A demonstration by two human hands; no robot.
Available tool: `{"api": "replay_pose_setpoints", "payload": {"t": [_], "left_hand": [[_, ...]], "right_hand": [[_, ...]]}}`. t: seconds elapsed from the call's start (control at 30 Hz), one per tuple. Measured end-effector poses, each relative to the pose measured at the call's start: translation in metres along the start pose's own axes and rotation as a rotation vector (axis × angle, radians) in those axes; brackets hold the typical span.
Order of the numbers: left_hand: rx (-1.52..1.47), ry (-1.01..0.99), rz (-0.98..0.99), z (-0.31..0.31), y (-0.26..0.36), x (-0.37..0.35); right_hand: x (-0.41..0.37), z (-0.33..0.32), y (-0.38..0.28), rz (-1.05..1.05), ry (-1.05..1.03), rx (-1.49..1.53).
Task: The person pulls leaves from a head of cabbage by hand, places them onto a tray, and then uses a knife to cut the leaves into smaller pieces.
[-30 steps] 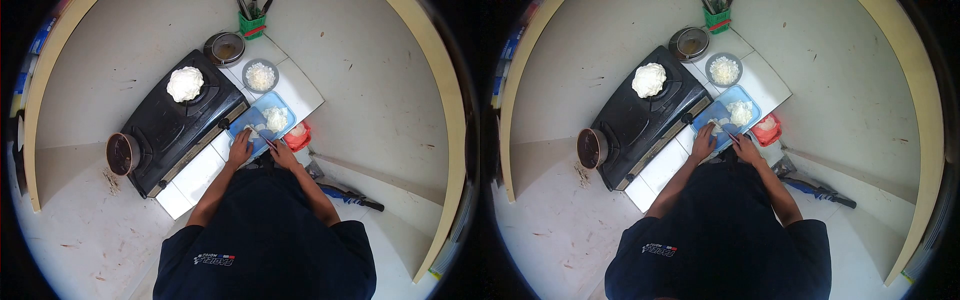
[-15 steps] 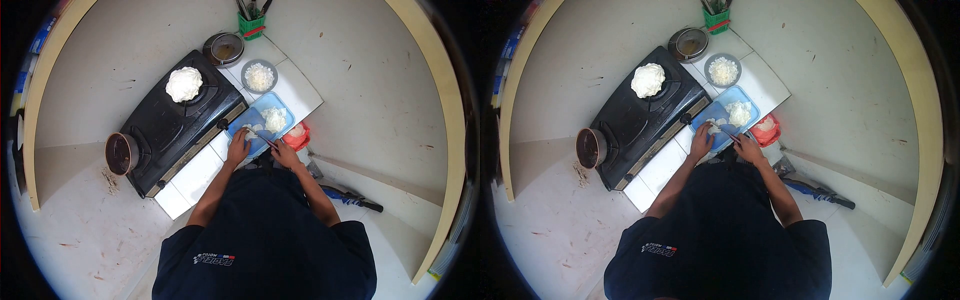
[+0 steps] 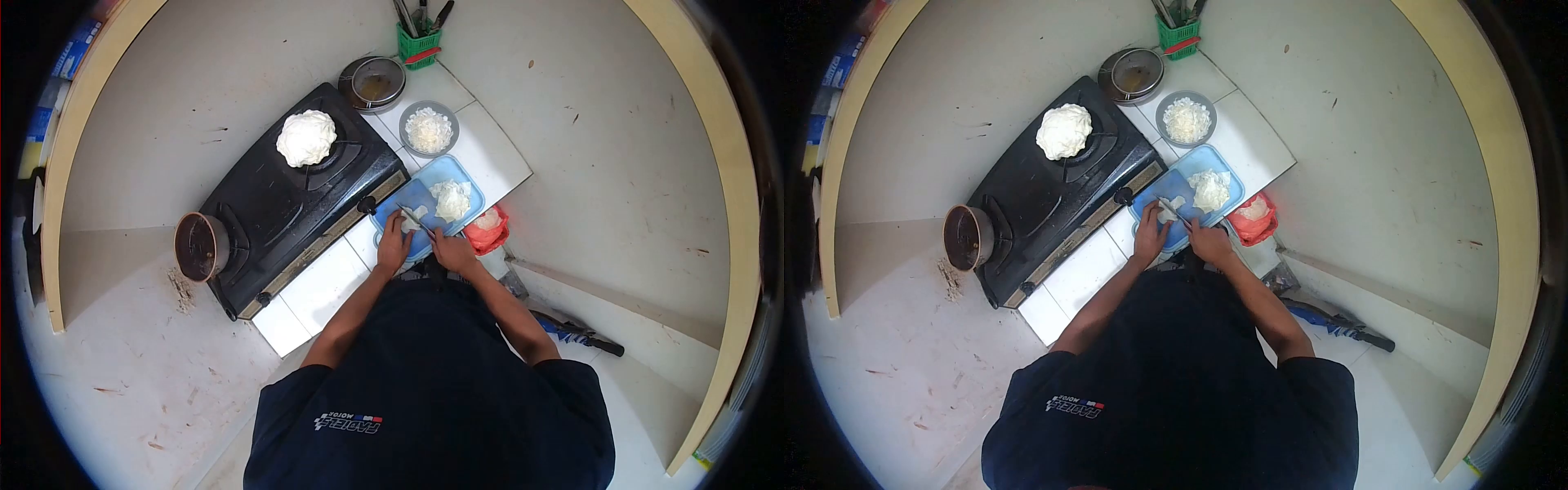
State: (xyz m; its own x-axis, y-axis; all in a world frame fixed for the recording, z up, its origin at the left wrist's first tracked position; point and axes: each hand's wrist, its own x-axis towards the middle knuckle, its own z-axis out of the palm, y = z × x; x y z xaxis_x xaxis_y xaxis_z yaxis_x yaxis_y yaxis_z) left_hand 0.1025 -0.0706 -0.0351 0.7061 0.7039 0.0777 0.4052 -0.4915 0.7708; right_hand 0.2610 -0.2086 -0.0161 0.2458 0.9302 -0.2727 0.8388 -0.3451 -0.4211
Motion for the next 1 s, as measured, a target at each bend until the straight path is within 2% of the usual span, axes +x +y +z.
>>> {"api": "replay_pose_setpoints", "payload": {"t": [0.2,0.3,0.4,0.47,0.6,0.67,0.9,1.0], "left_hand": [[0.022,-0.029,-0.044,-0.003,0.003,0.0],[0.017,-0.051,-0.055,-0.002,-0.001,0.0],[0.048,-0.027,0.023,-0.001,-0.006,-0.002],[0.074,-0.028,0.018,0.0,-0.007,-0.001],[0.057,-0.037,0.007,-0.001,-0.006,-0.002],[0.071,-0.022,0.015,0.002,-0.01,-0.002],[0.005,-0.001,0.027,-0.001,-0.01,0.0],[0.038,-0.002,0.038,0.0,-0.01,0.0]], "right_hand": [[0.008,0.021,-0.002,-0.096,0.113,-0.157],[-0.005,0.015,0.001,-0.096,0.092,-0.138],[-0.008,0.009,0.003,-0.11,0.083,-0.139],[0.001,0.006,-0.002,-0.048,-0.038,-0.096],[0.005,0.007,-0.009,-0.049,-0.02,-0.111],[0.006,0.005,-0.013,0.025,-0.08,-0.097],[-0.008,-0.001,-0.008,-0.034,-0.068,-0.137],[0.005,0.005,-0.016,0.016,-0.099,-0.108]]}}
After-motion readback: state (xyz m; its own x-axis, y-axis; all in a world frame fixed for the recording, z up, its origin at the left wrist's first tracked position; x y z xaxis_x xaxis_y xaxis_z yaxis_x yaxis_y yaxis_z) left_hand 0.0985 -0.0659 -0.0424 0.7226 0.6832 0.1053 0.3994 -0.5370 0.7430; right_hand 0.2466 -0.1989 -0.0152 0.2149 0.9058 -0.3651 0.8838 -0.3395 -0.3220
